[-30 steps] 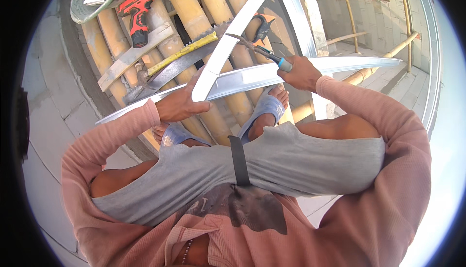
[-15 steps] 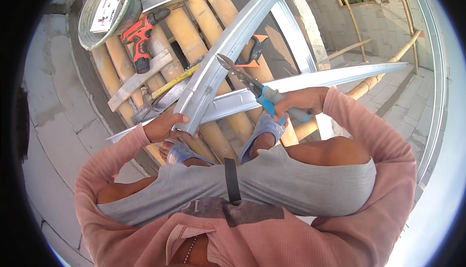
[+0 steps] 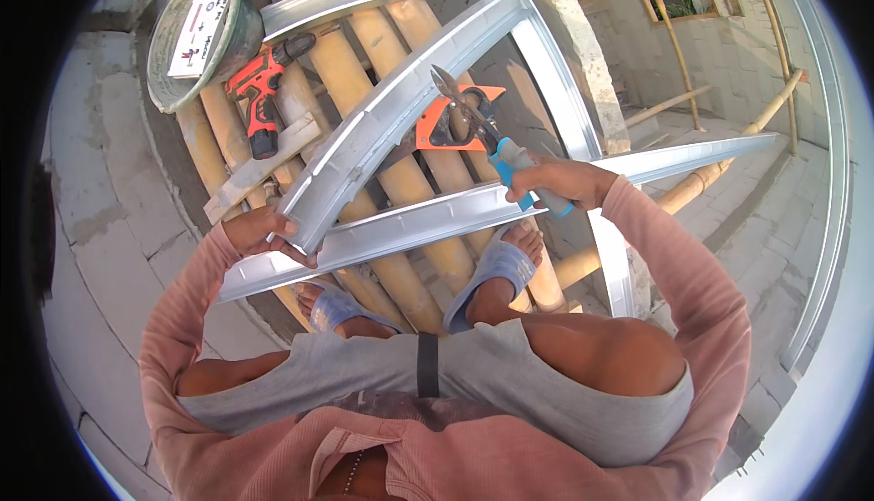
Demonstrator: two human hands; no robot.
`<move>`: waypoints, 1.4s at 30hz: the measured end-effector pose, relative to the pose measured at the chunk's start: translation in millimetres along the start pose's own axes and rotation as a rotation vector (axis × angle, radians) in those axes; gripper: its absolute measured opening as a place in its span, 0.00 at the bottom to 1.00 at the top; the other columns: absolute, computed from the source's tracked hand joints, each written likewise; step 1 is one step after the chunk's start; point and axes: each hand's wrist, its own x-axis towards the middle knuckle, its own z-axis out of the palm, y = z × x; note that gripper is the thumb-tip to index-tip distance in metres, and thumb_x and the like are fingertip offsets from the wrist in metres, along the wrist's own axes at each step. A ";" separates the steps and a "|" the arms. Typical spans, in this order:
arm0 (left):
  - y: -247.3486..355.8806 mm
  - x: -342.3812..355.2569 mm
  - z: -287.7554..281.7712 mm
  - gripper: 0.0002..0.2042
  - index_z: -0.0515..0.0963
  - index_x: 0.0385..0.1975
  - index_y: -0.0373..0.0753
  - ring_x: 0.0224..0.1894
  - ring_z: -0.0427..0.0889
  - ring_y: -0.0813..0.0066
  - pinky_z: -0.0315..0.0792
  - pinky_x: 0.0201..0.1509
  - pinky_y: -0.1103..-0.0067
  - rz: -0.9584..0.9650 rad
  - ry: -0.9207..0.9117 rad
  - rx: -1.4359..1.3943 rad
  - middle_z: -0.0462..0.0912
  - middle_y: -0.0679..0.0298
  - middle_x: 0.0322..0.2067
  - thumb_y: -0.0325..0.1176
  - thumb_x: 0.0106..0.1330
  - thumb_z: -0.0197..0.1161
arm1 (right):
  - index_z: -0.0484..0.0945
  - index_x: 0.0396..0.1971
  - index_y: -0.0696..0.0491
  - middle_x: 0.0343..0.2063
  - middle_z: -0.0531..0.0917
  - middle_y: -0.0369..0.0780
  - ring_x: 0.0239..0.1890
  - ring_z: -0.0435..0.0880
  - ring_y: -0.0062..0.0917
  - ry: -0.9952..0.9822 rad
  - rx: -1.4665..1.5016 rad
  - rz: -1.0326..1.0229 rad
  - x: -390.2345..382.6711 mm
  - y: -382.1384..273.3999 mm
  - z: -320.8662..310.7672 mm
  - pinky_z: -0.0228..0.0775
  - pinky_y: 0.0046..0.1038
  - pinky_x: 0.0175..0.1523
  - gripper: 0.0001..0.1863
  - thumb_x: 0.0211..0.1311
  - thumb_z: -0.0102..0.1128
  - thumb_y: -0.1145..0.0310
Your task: The person uses tin snips to cut and notch sections of a metal U-channel stud while working on a construction site.
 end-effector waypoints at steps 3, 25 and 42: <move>16.1 -6.0 16.5 0.33 0.68 0.65 0.28 0.51 0.86 0.54 0.81 0.64 0.62 0.012 0.010 -0.018 0.81 0.48 0.46 0.44 0.64 0.66 | 0.70 0.59 0.49 0.45 0.73 0.35 0.49 0.73 0.20 0.020 -0.117 -0.030 12.2 -1.6 -17.9 0.71 0.29 0.53 0.35 0.52 0.69 0.53; 24.8 -12.4 -4.0 0.35 0.66 0.64 0.26 0.50 0.87 0.63 0.81 0.59 0.73 -0.043 0.069 0.238 0.81 0.50 0.50 0.47 0.66 0.66 | 0.71 0.56 0.53 0.39 0.73 0.35 0.43 0.73 0.21 -0.008 -0.214 -0.086 19.1 -32.4 -28.0 0.67 0.24 0.46 0.33 0.53 0.67 0.52; 30.5 -8.9 7.0 0.40 0.56 0.71 0.30 0.50 0.85 0.64 0.82 0.57 0.71 -0.054 0.110 0.369 0.79 0.50 0.50 0.43 0.67 0.67 | 0.75 0.52 0.56 0.37 0.79 0.37 0.41 0.76 0.23 0.202 -0.390 -0.143 9.7 -40.5 -1.0 0.67 0.25 0.48 0.30 0.57 0.72 0.52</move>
